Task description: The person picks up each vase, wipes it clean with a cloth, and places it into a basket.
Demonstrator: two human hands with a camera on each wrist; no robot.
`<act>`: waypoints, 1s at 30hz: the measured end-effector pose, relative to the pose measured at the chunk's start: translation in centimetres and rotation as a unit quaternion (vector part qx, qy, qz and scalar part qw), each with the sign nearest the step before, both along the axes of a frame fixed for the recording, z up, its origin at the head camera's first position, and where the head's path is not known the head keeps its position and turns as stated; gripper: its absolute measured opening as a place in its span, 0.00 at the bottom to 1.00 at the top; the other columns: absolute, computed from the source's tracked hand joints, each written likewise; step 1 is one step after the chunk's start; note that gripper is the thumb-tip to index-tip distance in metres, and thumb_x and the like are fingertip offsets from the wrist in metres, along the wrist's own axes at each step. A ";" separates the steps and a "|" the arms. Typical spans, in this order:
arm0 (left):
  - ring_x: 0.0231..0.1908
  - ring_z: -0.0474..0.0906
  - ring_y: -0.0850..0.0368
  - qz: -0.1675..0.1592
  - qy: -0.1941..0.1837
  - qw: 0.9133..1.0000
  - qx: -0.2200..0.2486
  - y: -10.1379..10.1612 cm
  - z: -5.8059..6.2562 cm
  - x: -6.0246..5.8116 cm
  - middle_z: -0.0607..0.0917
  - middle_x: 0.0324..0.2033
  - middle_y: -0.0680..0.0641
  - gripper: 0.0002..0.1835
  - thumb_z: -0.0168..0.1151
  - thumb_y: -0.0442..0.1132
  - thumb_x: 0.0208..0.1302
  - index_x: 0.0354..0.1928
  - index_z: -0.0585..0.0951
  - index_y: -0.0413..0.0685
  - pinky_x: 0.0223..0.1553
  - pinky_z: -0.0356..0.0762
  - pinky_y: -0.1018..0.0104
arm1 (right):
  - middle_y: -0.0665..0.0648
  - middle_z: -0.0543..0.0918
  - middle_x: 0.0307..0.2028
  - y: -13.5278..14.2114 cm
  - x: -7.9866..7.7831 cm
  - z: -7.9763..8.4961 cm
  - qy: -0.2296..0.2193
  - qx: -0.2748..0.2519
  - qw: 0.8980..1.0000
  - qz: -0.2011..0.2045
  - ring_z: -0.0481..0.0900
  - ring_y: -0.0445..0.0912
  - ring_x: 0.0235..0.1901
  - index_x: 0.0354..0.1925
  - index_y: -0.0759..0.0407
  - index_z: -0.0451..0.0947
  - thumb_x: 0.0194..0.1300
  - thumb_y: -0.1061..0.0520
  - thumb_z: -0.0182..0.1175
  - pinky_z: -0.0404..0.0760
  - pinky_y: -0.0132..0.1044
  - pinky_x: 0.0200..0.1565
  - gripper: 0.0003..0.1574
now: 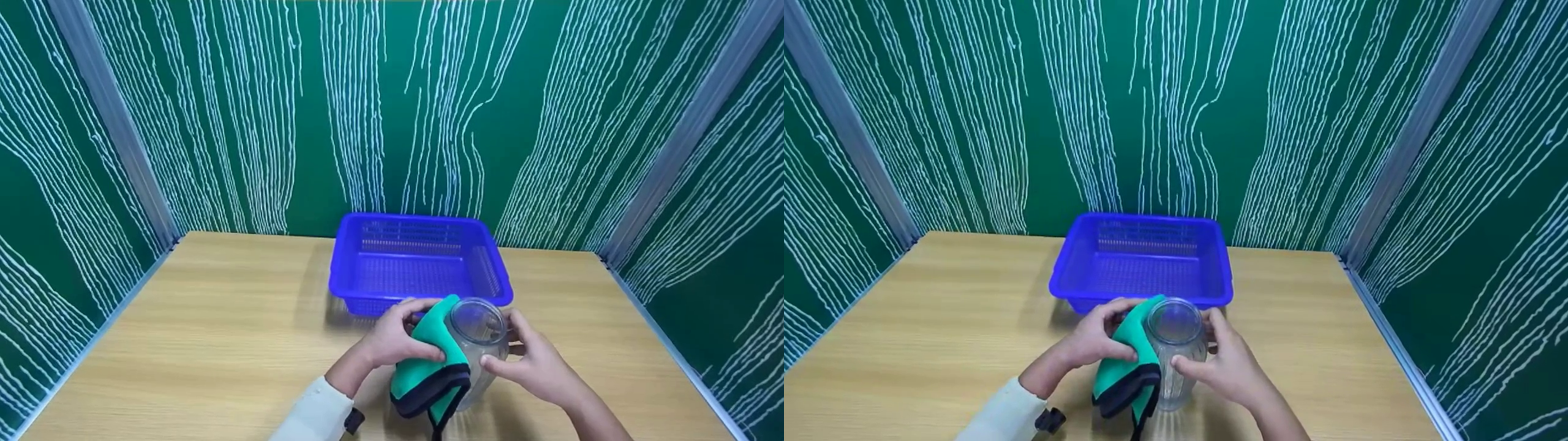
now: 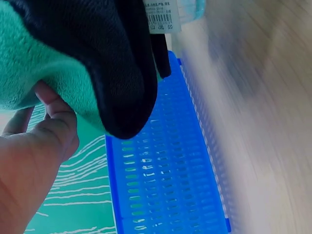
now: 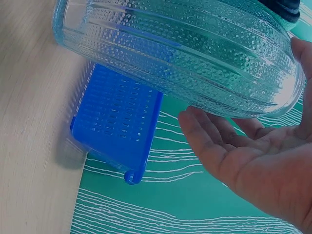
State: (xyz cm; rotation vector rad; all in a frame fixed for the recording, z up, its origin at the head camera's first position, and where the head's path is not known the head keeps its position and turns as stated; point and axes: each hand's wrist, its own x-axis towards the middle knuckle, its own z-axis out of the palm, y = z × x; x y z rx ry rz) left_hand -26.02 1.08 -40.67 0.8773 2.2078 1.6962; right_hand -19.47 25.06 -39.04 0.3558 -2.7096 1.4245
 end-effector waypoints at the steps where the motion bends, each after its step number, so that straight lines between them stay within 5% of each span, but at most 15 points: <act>1: 0.43 0.71 0.59 0.004 0.003 1.000 -0.004 0.1 -0.2 -0.2 0.73 0.43 0.59 0.36 0.72 0.47 0.35 0.52 0.70 0.74 0.40 0.72 0.63 | 0.50 0.74 0.43 0.0 0.0 0.0 -0.002 0.002 1.000 -0.001 0.72 0.44 0.43 0.52 0.47 0.62 0.46 0.48 0.67 0.73 0.37 0.44 0.36; 9: 0.46 0.68 0.61 0.000 0.035 0.999 -0.028 1.2 -0.5 -1.1 0.71 0.45 0.62 0.37 0.71 0.52 0.35 0.52 0.67 0.81 0.43 0.69 0.61 | 0.51 0.74 0.43 0.1 -0.2 0.0 -0.005 0.001 1.000 0.002 0.72 0.47 0.42 0.51 0.47 0.61 0.46 0.50 0.67 0.75 0.36 0.40 0.36; 17: 0.47 0.64 0.61 -0.004 0.040 0.998 -0.039 1.6 -0.6 -0.5 0.66 0.48 0.64 0.38 0.66 0.54 0.38 0.55 0.62 0.84 0.43 0.66 0.58 | 0.51 0.74 0.43 0.1 -0.1 -0.2 0.000 -0.006 1.000 0.014 0.72 0.47 0.42 0.52 0.46 0.60 0.46 0.53 0.66 0.76 0.35 0.37 0.36; 24: 0.47 0.61 0.61 -0.001 0.090 0.995 -0.051 1.9 -0.6 0.0 0.65 0.50 0.61 0.42 0.63 0.54 0.39 0.60 0.56 0.81 0.42 0.65 0.61 | 0.51 0.74 0.43 0.1 -0.2 -0.3 0.007 -0.012 1.000 0.026 0.71 0.43 0.42 0.52 0.46 0.60 0.47 0.55 0.66 0.75 0.34 0.36 0.35; 30: 0.52 0.60 0.62 -0.007 0.075 0.995 -0.070 1.4 -0.3 0.1 0.64 0.53 0.67 0.43 0.66 0.59 0.38 0.59 0.56 0.83 0.48 0.63 0.55 | 0.50 0.73 0.43 0.0 -0.2 -0.4 0.000 -0.011 1.000 0.020 0.72 0.45 0.41 0.52 0.46 0.60 0.47 0.54 0.66 0.76 0.34 0.36 0.35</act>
